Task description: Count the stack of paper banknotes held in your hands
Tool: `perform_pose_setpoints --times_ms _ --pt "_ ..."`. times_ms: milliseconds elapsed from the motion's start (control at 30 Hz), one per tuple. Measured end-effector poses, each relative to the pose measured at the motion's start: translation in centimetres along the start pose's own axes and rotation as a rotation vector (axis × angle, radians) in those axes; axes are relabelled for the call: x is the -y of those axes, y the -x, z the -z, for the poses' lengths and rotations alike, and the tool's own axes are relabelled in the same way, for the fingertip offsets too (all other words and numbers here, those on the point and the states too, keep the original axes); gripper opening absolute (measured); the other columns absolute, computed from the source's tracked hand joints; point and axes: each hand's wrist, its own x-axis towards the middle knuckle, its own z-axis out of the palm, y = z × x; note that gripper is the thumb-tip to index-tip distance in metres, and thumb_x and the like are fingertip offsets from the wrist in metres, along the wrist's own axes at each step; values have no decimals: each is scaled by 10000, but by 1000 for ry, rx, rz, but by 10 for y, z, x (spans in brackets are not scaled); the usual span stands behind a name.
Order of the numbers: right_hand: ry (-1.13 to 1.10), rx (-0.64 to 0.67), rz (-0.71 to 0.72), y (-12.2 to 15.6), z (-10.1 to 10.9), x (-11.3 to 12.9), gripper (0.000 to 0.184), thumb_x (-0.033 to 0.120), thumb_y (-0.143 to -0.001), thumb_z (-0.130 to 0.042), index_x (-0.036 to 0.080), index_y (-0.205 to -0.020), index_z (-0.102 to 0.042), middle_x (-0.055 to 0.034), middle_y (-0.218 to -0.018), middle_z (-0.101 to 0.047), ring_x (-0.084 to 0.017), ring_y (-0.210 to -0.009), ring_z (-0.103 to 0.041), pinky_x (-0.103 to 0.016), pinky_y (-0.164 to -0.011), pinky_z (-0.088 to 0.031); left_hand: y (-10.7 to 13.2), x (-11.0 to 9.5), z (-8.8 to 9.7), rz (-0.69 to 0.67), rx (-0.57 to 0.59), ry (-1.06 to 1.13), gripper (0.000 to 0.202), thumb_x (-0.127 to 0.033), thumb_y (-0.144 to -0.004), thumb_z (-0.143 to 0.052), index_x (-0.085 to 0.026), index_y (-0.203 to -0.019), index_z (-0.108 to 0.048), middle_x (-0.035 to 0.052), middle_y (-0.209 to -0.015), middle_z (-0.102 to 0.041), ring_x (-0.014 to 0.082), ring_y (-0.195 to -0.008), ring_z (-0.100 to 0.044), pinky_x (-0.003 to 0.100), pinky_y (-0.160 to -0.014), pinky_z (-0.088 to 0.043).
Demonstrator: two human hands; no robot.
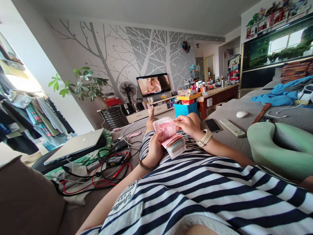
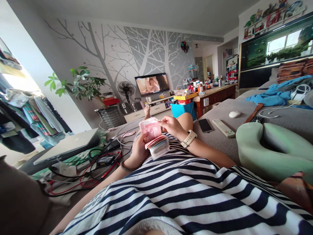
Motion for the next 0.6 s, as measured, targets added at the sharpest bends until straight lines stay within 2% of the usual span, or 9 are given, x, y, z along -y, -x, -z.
perform_pose_setpoints --times_ms 100,333,467,600 --pt "0 -27 -15 -2 0 -5 473 659 -737 -718 225 -768 -533 22 -640 -597 -167 -642 -581 -283 -608 -436 2 -4 -3 101 34 66 281 -447 -791 -736 -207 -938 -738 83 -948 -760 267 -857 -711 416 -822 -592" --pt "30 -96 -53 -3 1 -11 418 597 -735 -737 236 -835 -550 3 -680 -636 -193 -662 -604 -302 -613 -437 6 -15 -8 127 20 63 258 -403 -744 -758 -193 -890 -726 87 -896 -745 278 -851 -709 419 -830 -586" --pt "81 -59 7 -4 0 -15 405 601 -768 -695 218 -763 -564 0 -693 -626 -181 -685 -585 -297 -639 -421 7 -17 -10 138 14 69 250 -389 -718 -763 -211 -892 -739 89 -915 -753 281 -868 -718 423 -840 -589" --pt "144 1 74 -3 0 -15 424 589 -828 -623 195 -686 -560 4 -666 -588 -166 -687 -541 -289 -644 -374 6 -15 -9 128 50 75 271 -393 -763 -763 -197 -949 -743 105 -968 -764 309 -935 -723 446 -877 -583"
